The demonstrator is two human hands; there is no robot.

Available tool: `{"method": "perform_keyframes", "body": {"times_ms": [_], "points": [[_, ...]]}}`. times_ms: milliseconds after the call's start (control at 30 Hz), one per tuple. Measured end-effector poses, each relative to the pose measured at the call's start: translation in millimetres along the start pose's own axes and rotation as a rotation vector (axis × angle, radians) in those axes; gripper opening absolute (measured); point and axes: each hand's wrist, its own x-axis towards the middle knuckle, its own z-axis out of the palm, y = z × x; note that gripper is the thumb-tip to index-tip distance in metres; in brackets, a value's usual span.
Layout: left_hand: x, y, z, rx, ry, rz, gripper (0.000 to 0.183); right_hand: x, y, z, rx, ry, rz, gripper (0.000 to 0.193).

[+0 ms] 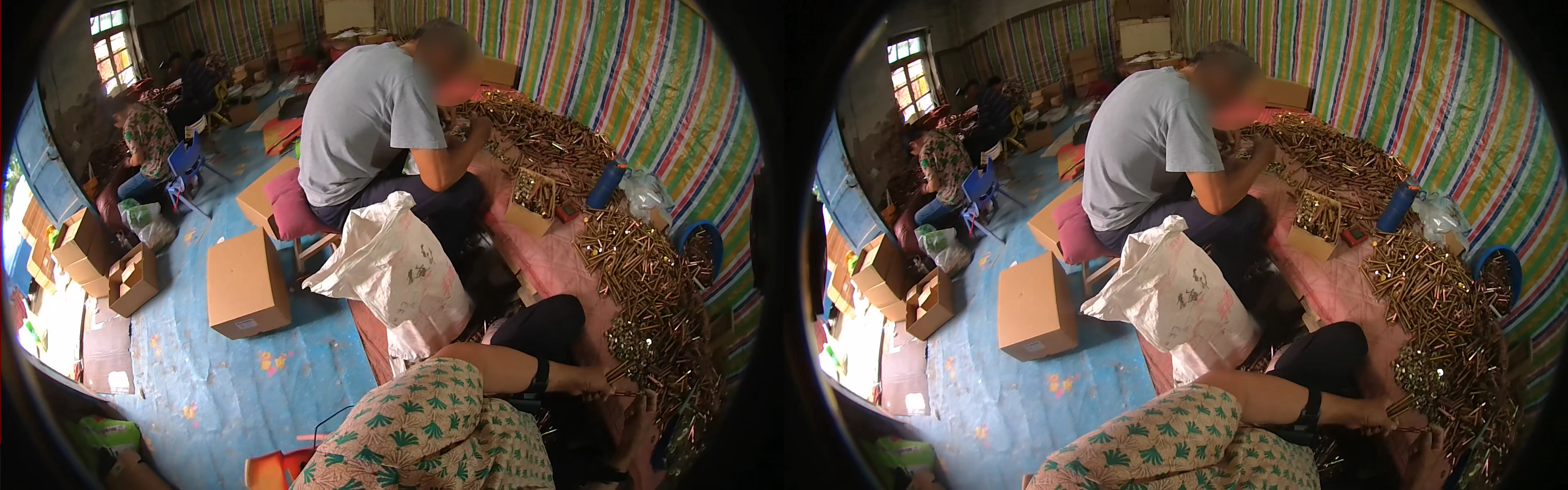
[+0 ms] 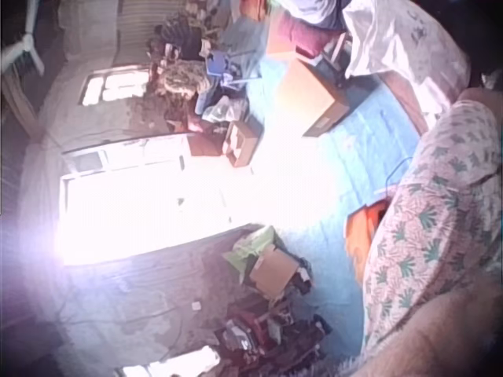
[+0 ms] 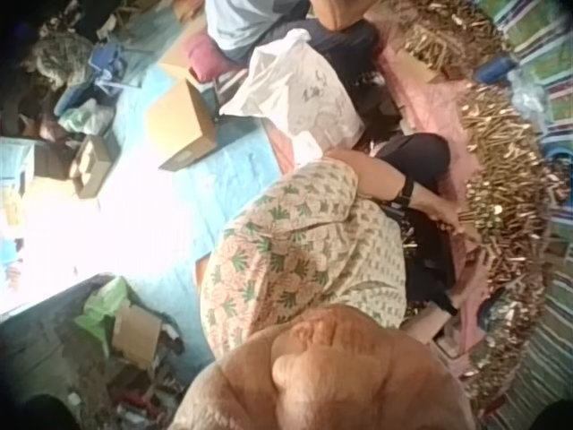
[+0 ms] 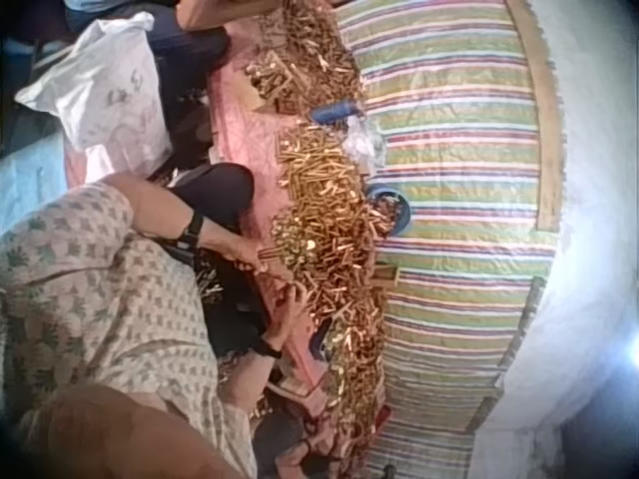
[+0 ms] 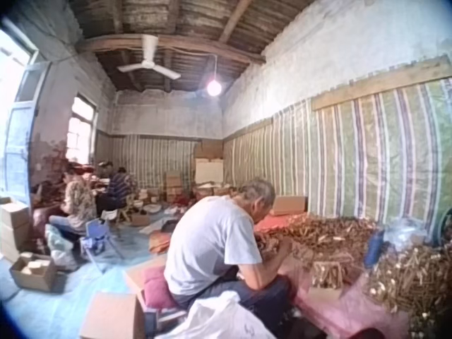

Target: Threading small metal caps or rings onto copper tubes in a workshop.

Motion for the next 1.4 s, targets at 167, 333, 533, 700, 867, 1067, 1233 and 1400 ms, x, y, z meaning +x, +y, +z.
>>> {"method": "perform_keyframes", "body": {"times_ms": [167,333,533,700,867,1067,1233,1400], "points": [[-7.7,-6.2,-16.9,-0.065,0.117,-0.022,0.014,-8.7,-4.2,13.6,-0.437,0.072,0.207,0.017],[-17.6,-9.5,-39.0,0.043,0.224,-0.085,0.012,-26.7,25.3,7.7,-0.462,-0.134,0.382,0.018],[-17.0,-17.6,-32.2,0.241,0.291,-0.123,0.011,-12.5,82.2,-50.9,-0.756,-0.480,0.247,0.020],[-17.8,-4.0,-43.0,0.205,0.206,-0.029,0.013,-28.7,-13.1,-1.9,-1.100,-0.805,0.674,0.060],[-23.3,-9.3,-63.2,-0.229,0.150,0.030,0.015,-18.6,-33.6,0.6,-1.277,-0.863,0.566,0.059],[-47.2,16.0,-47.3,-0.262,0.098,-0.196,0.038,-22.5,-55.1,-22.6,-1.466,-0.837,0.492,0.058],[-50.2,-7.5,-66.6,-0.340,-0.121,-0.036,0.045,-22.4,-56.1,-38.6,-1.602,-0.897,0.433,0.057],[-26.3,-51.3,-97.1,-0.174,-0.221,0.158,0.049,-27.5,-39.9,-46.8,-1.701,-0.973,0.368,0.057]]}}
